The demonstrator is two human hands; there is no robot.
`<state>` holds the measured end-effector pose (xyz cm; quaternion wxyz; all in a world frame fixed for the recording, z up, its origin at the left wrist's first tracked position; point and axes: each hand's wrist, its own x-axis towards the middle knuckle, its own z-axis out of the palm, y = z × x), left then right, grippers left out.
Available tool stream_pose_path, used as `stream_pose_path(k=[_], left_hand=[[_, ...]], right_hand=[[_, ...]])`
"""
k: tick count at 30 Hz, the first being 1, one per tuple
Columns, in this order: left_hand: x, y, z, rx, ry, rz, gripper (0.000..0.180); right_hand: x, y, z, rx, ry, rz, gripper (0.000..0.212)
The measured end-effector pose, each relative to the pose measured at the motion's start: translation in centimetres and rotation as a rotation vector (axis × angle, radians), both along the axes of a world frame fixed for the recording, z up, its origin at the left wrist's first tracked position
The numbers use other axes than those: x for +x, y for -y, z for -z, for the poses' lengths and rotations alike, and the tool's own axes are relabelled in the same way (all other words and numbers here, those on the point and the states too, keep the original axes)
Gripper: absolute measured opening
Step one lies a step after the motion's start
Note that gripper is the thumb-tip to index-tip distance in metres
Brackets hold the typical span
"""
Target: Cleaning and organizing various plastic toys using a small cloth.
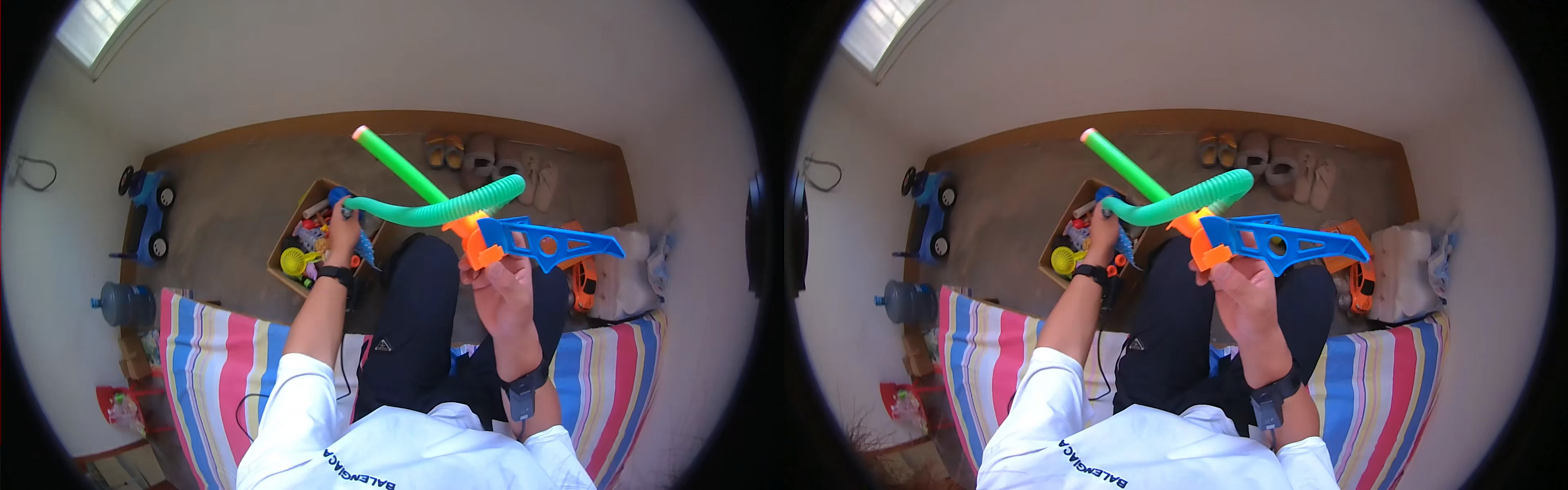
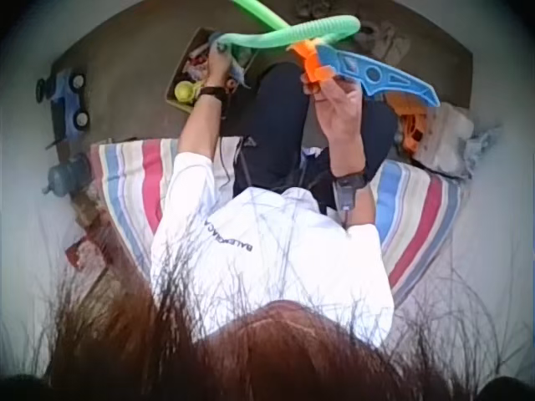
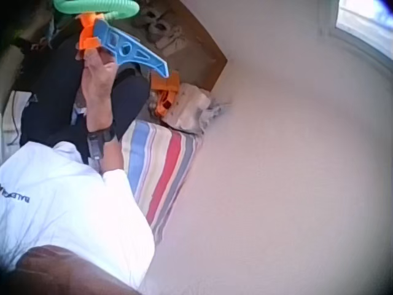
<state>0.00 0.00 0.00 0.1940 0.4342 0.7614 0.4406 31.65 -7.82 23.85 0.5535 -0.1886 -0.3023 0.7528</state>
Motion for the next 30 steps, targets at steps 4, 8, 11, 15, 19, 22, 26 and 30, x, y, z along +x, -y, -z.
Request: stream_pose_path(k=[4, 8, 11, 15, 19, 22, 26, 30], left_hand=[[-1.3, -2.4, -6.3, 0.186, 0.166, 0.103, 0.032], [2.2, -2.0, -16.1, 0.256, 0.134, 0.235, 0.034], [4.9, -2.4, -20.9, 0.290, 0.349, 0.382, 0.035], [10.1, -1.8, -25.1, 0.209, 0.745, 0.506, 0.037], [14.2, -1.8, -26.3, 0.176, 0.949, 0.620, 0.040], [16.8, -1.7, -26.5, 0.172, 1.108, 0.628, 0.038], [19.3, -1.4, -26.3, 0.244, 1.378, 0.712, 0.035], [20.5, -0.5, -23.8, 0.208, 1.476, 0.710, 0.035]], right_hand=[[1.2, -2.5, 1.3, -0.023, 0.156, 0.255, 0.050], [6.3, -5.3, 4.0, -0.105, 0.303, 0.515, 0.042], [8.0, -7.7, 6.5, -0.173, 0.315, 0.644, 0.039], [10.6, -7.8, 8.7, -0.245, 0.322, 0.653, 0.044], [10.0, -5.8, 8.8, -0.094, 0.273, 0.402, 0.086], [9.6, -5.1, 8.2, -0.070, 0.317, 0.330, 0.099], [9.8, -5.2, 9.7, 0.127, 0.556, 0.329, 0.100], [8.7, -3.4, 8.7, 0.392, 0.944, 0.475, 0.079]])
